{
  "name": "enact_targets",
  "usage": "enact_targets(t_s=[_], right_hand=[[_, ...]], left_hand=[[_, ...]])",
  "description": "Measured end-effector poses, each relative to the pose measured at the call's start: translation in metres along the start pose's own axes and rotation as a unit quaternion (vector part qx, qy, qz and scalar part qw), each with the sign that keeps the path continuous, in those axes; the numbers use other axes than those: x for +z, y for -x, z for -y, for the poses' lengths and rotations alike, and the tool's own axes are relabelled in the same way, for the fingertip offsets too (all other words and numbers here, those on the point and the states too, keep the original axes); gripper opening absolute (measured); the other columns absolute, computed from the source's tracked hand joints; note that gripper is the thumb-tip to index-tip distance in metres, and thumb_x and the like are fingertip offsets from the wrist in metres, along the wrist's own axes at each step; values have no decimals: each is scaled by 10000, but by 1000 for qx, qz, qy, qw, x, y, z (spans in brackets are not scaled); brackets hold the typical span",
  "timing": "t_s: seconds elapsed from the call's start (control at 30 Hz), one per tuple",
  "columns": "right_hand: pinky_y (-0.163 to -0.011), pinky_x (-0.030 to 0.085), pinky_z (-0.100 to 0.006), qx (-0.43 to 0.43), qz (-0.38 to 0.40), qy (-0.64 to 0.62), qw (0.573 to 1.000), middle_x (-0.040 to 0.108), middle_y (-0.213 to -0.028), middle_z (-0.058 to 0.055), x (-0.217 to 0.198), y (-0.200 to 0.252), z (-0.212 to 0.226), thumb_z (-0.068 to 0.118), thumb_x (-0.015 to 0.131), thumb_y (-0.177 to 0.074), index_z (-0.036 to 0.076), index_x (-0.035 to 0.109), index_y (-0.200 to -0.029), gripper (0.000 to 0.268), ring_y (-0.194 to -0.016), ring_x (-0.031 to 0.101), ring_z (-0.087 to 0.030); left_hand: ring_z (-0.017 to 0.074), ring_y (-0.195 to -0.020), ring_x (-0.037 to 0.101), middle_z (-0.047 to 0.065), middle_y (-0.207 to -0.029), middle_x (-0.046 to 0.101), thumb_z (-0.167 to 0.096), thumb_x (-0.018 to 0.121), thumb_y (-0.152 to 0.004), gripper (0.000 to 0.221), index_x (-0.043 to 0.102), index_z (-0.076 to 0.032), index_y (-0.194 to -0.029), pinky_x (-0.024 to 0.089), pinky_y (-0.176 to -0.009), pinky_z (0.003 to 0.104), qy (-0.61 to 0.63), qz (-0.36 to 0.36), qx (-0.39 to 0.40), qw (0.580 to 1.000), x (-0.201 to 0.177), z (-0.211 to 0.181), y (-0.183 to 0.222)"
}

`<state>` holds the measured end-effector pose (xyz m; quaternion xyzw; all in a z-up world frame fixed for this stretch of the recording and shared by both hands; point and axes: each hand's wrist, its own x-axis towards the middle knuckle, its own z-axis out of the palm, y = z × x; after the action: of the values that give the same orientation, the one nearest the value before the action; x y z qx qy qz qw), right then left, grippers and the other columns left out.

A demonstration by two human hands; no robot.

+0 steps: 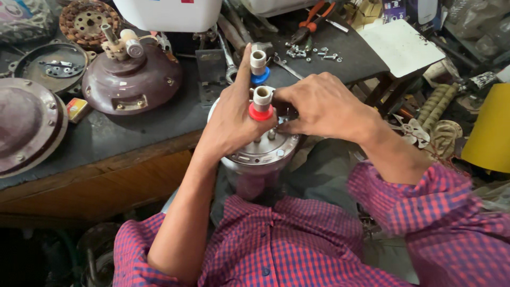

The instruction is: The person assembles a cylindrical water heater by placing a lid with two pipes onto the tank and tightening the surrounding bolts. They use a wrench to secure the bolts in a circular pattern while holding the unit on their lap.

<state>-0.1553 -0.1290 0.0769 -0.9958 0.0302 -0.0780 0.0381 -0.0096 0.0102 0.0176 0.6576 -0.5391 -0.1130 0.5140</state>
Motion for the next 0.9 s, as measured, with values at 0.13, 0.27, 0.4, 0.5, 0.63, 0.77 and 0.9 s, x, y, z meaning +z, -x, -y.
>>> enact_targets(t_s=[0.13, 0.27, 0.4, 0.5, 0.63, 0.77, 0.9], right_hand=[[-723, 527, -483, -16, -14, 4, 1000, 711, -785, -139, 2, 0, -5, 376, 840, -710, 67, 721, -998, 439, -789, 700, -360], [-714, 530, -457, 40, 15, -37, 998, 697, -766, -141, 6, 2, -8, 409, 849, -704, 108, 738, -1077, 492, -752, 694, -334], [-752, 502, -472, -33, -68, -41, 996, 695, -892, -141, 10, 11, -6, 363, 844, -750, 40, 693, -1091, 493, -853, 645, -352], [-778, 509, -466, -65, -71, -13, 995, 719, -915, -97, 14, 16, -5, 304, 819, -780, 77, 718, -1130, 430, -854, 639, -328], [-796, 516, -450, -67, -85, -18, 994, 714, -931, -91, 15, 17, -5, 283, 829, -789, 74, 720, -1113, 400, -892, 651, -317], [-796, 529, -431, -55, -95, -47, 993, 719, -939, -88, 14, 15, -5, 269, 838, -752, 60, 735, -1114, 430, -897, 670, -306], [-773, 535, -415, -38, -83, -77, 993, 714, -924, -85, 13, 17, -5, 236, 826, -769, 75, 757, -1141, 410, -873, 679, -294]], left_hand=[[374, -816, 731, 168, -842, 736, -205, 715, -728, 1139, 72, -50, -1655, 551, -787, 428, 13, 3, 19, 1000, -2, 0, 1], [387, -823, 725, 175, -847, 735, -192, 734, -703, 1159, 84, -55, -1653, 549, -794, 440, 18, 1, 22, 1000, -2, 2, 3], [385, -849, 731, 177, -879, 737, -184, 728, -715, 1152, 78, -43, -1656, 553, -810, 435, 22, -3, 34, 999, -1, 3, 3], [385, -852, 728, 183, -882, 735, -189, 736, -720, 1155, 71, -35, -1651, 553, -810, 432, 15, -3, 34, 999, 0, 4, 4], [374, -863, 741, 178, -885, 737, -193, 732, -735, 1142, 71, -30, -1652, 560, -820, 421, 21, -4, 34, 999, -2, 6, 4], [376, -892, 738, 173, -923, 740, -187, 735, -750, 1145, 63, -25, -1662, 559, -838, 418, 17, -14, 49, 999, -2, 7, 5], [364, -844, 737, 169, -873, 736, -190, 735, -727, 1155, 62, -39, -1653, 558, -811, 414, 22, -5, 27, 999, -1, 6, 5]])
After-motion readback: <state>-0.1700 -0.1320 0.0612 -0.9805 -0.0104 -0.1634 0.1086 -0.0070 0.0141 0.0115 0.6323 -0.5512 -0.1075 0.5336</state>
